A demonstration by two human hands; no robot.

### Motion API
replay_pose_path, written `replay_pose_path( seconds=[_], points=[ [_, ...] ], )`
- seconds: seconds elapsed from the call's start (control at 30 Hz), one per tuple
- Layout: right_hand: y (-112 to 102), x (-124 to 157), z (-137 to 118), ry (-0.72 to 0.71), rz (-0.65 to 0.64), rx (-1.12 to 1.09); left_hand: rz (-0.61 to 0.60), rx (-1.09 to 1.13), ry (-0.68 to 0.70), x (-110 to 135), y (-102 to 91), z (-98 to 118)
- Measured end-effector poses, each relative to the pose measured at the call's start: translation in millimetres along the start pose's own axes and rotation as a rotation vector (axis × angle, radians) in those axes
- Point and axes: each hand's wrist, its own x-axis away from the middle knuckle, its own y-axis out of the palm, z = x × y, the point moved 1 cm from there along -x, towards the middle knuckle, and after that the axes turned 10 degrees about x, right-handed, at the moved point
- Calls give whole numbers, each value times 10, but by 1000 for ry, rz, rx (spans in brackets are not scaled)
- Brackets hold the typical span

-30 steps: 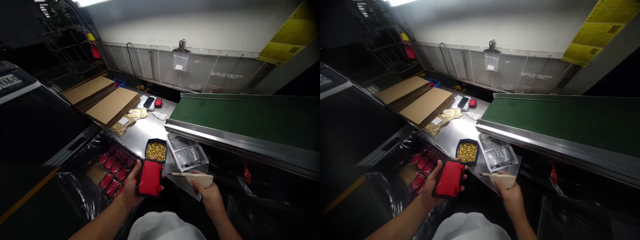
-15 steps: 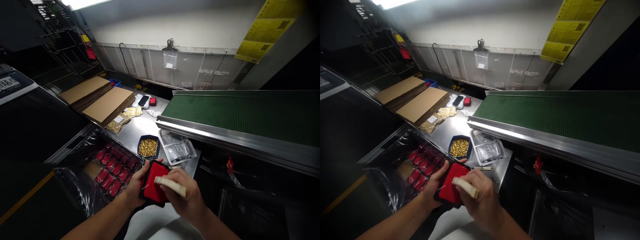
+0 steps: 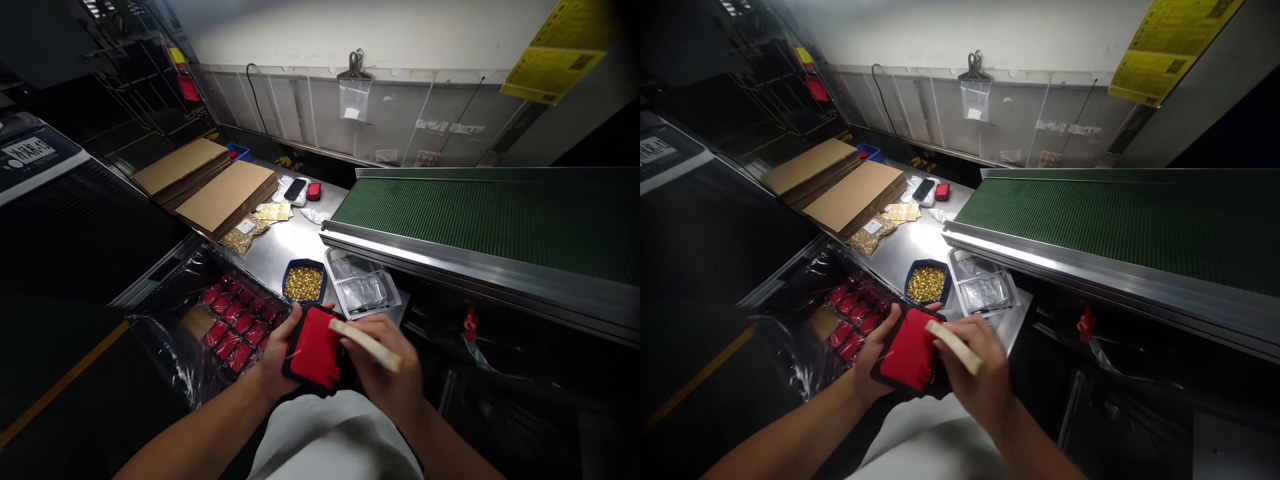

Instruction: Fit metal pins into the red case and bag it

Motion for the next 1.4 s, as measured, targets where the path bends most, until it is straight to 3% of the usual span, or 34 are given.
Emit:
replay_pose_path(
  seconds=[0.07, 0.1, 0.2, 0.23, 0.33, 0.4, 0.5, 0.6, 0.73, 0.83, 0.97, 1.07, 1.13, 1.2, 1.27, 1.4],
  points=[
    [-98, 116, 178, 124, 148, 81, -78, -3, -11, 8, 9, 34],
    [-136, 209, 337, 254, 183, 119, -113, -13, -29, 12, 7, 49],
    [-146, 584, 1058, 888, 108, 242, -179, -39, -63, 30, -9, 76],
    [-120, 708, 1329, 992, 102, 291, -194, -43, -61, 39, -10, 77],
    [10, 1007, 2068, 1197, 52, 395, -222, -59, -40, 82, 3, 69],
    [108, 1126, 2412, 1300, 10, 452, -226, -80, -30, 122, 9, 65],
    [235, 1176, 2689, 1351, -32, 494, -227, -141, -11, 188, -5, 70],
    [313, 1107, 2784, 1290, -65, 473, -202, -200, 20, 250, -38, 64],
    [334, 952, 2721, 1247, -35, 409, -163, -266, 86, 305, -66, 37],
    [350, 869, 2419, 1300, 2, 285, -155, -376, 181, 316, -71, 52],
    [454, 758, 1472, 1217, -182, -233, -111, -706, 397, 293, -88, 100],
    [544, 565, 629, 1005, -384, -962, -77, -922, 514, 253, -113, 57],
    [541, 416, 281, 949, -333, -1159, -78, -984, 595, 229, -127, -7],
    [487, 305, 159, 912, -224, -1170, -121, -939, 642, 206, -142, -58],
    [392, 256, 188, 831, -153, -1033, -144, -833, 659, 169, -167, -61],
    [188, 269, 263, 660, -224, -683, 74, -812, 701, 30, -211, 58]
  ],
)
